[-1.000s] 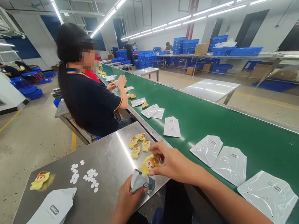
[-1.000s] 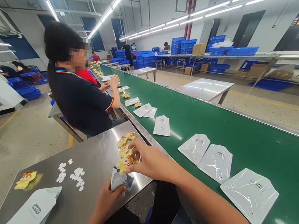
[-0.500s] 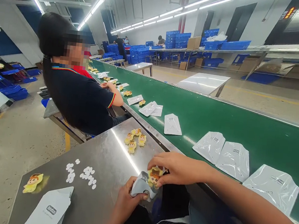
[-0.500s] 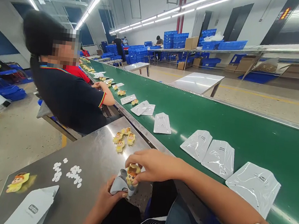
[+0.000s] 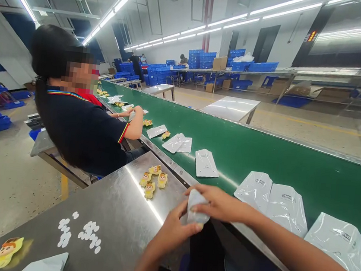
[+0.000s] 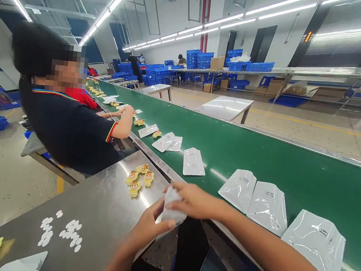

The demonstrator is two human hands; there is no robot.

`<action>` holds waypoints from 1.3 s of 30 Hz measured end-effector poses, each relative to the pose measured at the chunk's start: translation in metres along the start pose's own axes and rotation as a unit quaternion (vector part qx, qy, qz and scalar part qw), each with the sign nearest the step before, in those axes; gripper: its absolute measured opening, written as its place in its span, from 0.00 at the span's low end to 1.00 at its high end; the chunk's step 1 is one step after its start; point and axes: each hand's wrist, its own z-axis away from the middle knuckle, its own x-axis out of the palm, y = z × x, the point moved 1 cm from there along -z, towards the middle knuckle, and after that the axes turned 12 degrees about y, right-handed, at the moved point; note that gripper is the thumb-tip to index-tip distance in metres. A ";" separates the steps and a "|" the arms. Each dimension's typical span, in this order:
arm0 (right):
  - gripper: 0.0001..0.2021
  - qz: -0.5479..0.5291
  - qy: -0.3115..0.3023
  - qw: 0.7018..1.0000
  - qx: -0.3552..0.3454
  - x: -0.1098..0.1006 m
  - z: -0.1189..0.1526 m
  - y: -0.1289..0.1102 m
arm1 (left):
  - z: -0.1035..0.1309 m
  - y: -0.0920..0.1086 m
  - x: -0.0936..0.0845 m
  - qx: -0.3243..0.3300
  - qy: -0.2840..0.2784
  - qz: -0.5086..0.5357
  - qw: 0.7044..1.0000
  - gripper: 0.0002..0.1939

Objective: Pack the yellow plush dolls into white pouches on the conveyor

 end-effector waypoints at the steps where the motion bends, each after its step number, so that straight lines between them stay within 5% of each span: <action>1: 0.16 0.025 0.042 0.998 0.031 -0.016 -0.004 0.018 | -0.015 0.000 -0.003 0.010 -0.011 0.010 1.000 0.32; 4: 0.17 0.180 0.114 0.963 0.165 -0.074 -0.015 0.079 | -0.056 -0.008 -0.020 0.016 0.049 -0.035 0.998 0.32; 7: 0.14 0.285 0.022 0.918 0.274 -0.122 -0.025 0.132 | -0.085 -0.017 -0.031 0.029 0.082 -0.121 0.989 0.27; 10: 0.14 0.331 0.004 0.896 0.296 -0.140 -0.048 0.158 | -0.098 -0.019 -0.026 0.048 0.073 -0.180 0.980 0.24; 13: 0.18 0.356 0.016 0.901 0.246 -0.115 -0.090 0.159 | -0.104 -0.016 -0.015 0.041 0.060 -0.205 0.976 0.22; 18: 0.14 0.317 -0.069 0.934 0.152 -0.024 -0.155 0.145 | -0.112 -0.012 -0.010 0.034 0.063 -0.218 0.973 0.20; 21: 0.14 0.288 -0.099 0.940 0.152 0.006 -0.173 0.142 | -0.114 -0.014 -0.015 0.041 0.086 -0.202 0.975 0.19; 26: 0.14 0.203 -0.078 0.960 0.176 -0.006 -0.173 0.142 | -0.115 -0.027 -0.017 0.036 0.099 -0.180 0.978 0.22; 32: 0.07 0.011 -0.059 0.981 0.182 -0.015 -0.126 0.114 | -0.112 -0.039 0.017 0.053 0.147 -0.156 0.975 0.55; 35: 0.08 -0.077 -0.036 0.982 0.168 0.002 -0.108 0.091 | -0.107 -0.036 0.026 0.051 0.214 -0.143 0.965 0.48; 39: 0.14 -0.131 -0.095 0.979 0.121 0.001 -0.132 0.081 | -0.099 -0.035 0.003 0.011 0.296 -0.142 0.944 0.26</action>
